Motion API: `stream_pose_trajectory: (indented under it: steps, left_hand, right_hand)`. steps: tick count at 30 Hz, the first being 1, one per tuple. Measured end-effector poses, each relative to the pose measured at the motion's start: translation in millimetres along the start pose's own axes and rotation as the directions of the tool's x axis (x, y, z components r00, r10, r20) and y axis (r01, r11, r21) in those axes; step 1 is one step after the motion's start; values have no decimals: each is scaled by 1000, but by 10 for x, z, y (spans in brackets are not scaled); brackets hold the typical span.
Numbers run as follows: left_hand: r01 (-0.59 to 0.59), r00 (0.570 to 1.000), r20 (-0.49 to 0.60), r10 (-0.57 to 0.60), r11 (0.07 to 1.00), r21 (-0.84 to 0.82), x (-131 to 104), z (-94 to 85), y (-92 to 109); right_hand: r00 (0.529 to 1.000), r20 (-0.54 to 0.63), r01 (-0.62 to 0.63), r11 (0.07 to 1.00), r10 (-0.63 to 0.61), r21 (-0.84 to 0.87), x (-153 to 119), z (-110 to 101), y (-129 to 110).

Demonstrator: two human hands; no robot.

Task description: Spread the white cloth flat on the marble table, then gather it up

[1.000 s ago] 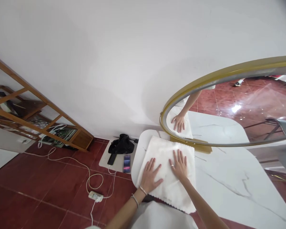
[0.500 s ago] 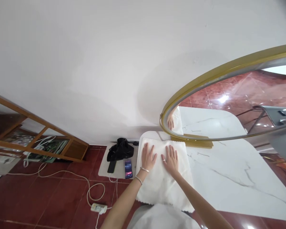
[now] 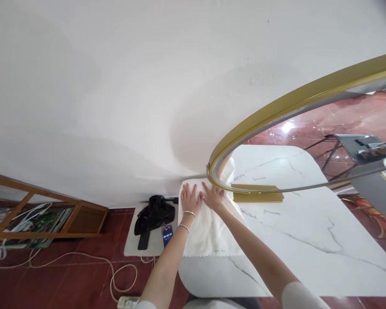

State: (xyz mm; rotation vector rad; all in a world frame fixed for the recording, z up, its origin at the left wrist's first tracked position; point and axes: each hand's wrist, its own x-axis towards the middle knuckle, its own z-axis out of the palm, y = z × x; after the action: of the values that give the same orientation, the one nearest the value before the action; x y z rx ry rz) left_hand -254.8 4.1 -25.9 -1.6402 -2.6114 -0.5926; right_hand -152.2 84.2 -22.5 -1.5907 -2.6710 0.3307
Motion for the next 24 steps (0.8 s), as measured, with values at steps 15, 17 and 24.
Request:
stream_pose_trajectory:
  steps: [15,17,24]
  left_hand:
    - [-110,994,33,109,993,41,-1199,-215,-210]
    - [-111,994,24,110,992,51,-1372,-231,-200]
    - [-156,988,22,156,987,31,-929,-159,-141]
  right_hand:
    - [869,-351,409,906,-350,110,-1313,268,256]
    - [861,-366,409,908,-353,86,-1679,312,387]
    - [913,-334,248,969,-235,-4,-1663,204,772]
